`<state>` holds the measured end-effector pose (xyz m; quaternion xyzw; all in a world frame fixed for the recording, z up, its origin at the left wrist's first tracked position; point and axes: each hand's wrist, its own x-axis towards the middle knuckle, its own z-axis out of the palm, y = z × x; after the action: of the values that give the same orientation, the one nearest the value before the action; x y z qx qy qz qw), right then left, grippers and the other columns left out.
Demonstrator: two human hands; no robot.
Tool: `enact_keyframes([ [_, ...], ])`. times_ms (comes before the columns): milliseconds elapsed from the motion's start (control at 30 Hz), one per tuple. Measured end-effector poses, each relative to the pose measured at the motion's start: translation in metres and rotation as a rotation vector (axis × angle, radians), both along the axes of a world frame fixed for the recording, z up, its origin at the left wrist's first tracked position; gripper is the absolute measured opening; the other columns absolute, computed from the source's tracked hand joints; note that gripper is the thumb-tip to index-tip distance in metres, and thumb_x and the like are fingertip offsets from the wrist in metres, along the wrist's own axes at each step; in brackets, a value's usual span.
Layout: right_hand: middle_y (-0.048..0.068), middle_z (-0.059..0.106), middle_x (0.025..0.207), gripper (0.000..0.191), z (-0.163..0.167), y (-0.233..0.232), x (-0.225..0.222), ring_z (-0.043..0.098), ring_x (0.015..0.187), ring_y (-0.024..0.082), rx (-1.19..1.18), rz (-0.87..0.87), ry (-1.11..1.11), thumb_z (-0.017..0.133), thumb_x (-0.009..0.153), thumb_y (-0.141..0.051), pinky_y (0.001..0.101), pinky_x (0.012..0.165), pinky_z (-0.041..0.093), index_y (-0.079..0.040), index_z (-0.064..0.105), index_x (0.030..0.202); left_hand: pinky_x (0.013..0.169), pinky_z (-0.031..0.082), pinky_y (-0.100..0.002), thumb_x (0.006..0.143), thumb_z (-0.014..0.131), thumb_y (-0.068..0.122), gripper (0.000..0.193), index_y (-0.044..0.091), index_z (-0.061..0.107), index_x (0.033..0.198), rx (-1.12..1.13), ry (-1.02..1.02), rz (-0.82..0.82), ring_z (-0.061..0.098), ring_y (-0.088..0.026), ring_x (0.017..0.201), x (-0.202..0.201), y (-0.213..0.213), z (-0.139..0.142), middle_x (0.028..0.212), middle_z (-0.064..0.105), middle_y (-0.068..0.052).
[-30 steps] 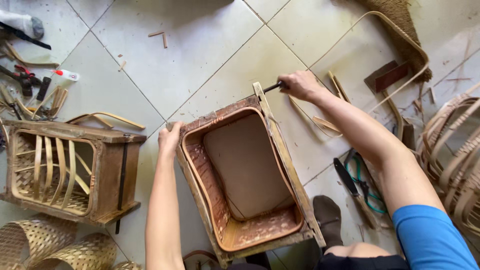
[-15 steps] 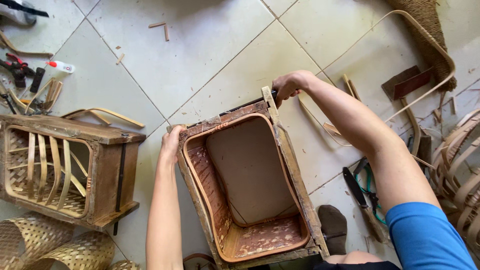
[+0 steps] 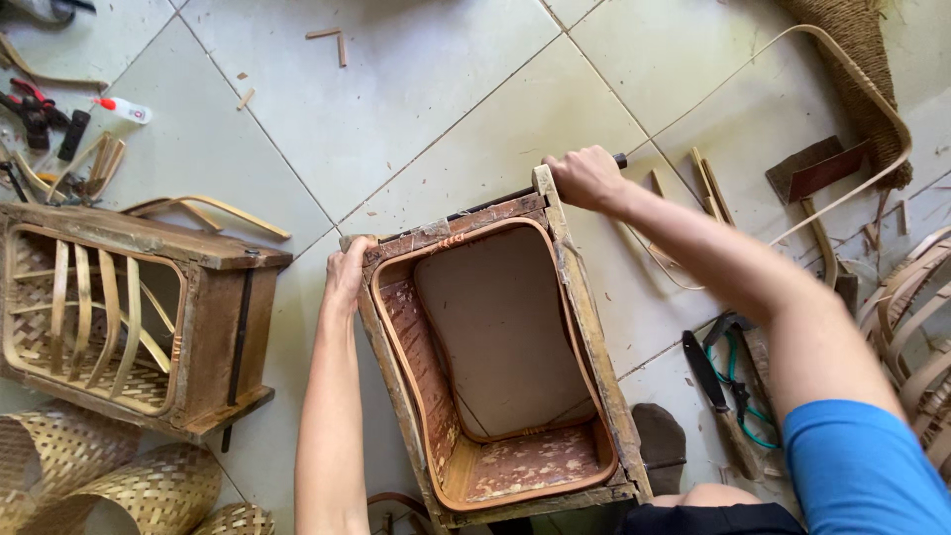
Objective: The person assembles a rectangular woven basket by fitting a pre-woven body into a wooden mold, then attaching a bamboo rim and handle. They use a hammer to secure the rim and adjust the basket's position within the mold.
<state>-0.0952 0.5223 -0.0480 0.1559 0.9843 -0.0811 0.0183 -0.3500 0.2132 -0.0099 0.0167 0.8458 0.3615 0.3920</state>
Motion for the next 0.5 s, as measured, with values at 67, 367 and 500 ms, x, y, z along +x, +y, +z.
enact_keyframes([
  [67, 0.007, 0.067, 0.063, 0.017, -0.006, -0.007, 0.002, 0.064, 0.051, 0.020, 0.047, -0.026, 0.186, 0.062, 0.105, -0.023, 0.0372, 0.046, 0.048, -0.011, 0.070, 0.096, 0.082, 0.052, -0.048, 0.076, 0.068, 0.041, 0.049, -0.002, 0.071, 0.098, -0.035, 0.033, -0.004, 0.064, -0.027, 0.093, -0.001, -0.001, -0.003, 0.097, 0.069, -0.015],
  [367, 0.005, 0.070, 0.083, 0.014, -0.006, -0.013, 0.011, 0.067, 0.073, 0.024, 0.129, 0.030, 0.503, 0.063, 0.091, -0.020, 0.0359, 0.068, 0.052, -0.014, 0.065, 0.104, 0.075, 0.053, -0.041, 0.075, 0.069, 0.043, 0.046, 0.001, 0.075, 0.093, 0.086, 0.050, 0.038, 0.065, -0.023, 0.084, -0.001, -0.001, -0.010, 0.090, 0.072, -0.012],
  [500, 0.013, 0.072, 0.089, 0.022, 0.016, -0.002, 0.006, 0.071, 0.080, 0.033, -0.139, 0.245, 0.330, 0.060, 0.087, -0.020, 0.0447, 0.071, 0.055, -0.012, 0.064, 0.107, 0.089, 0.053, -0.033, 0.081, 0.069, 0.059, 0.063, 0.001, 0.075, 0.107, 0.138, -0.009, 0.121, 0.068, -0.020, 0.099, -0.002, 0.000, -0.014, 0.105, 0.074, -0.012],
])
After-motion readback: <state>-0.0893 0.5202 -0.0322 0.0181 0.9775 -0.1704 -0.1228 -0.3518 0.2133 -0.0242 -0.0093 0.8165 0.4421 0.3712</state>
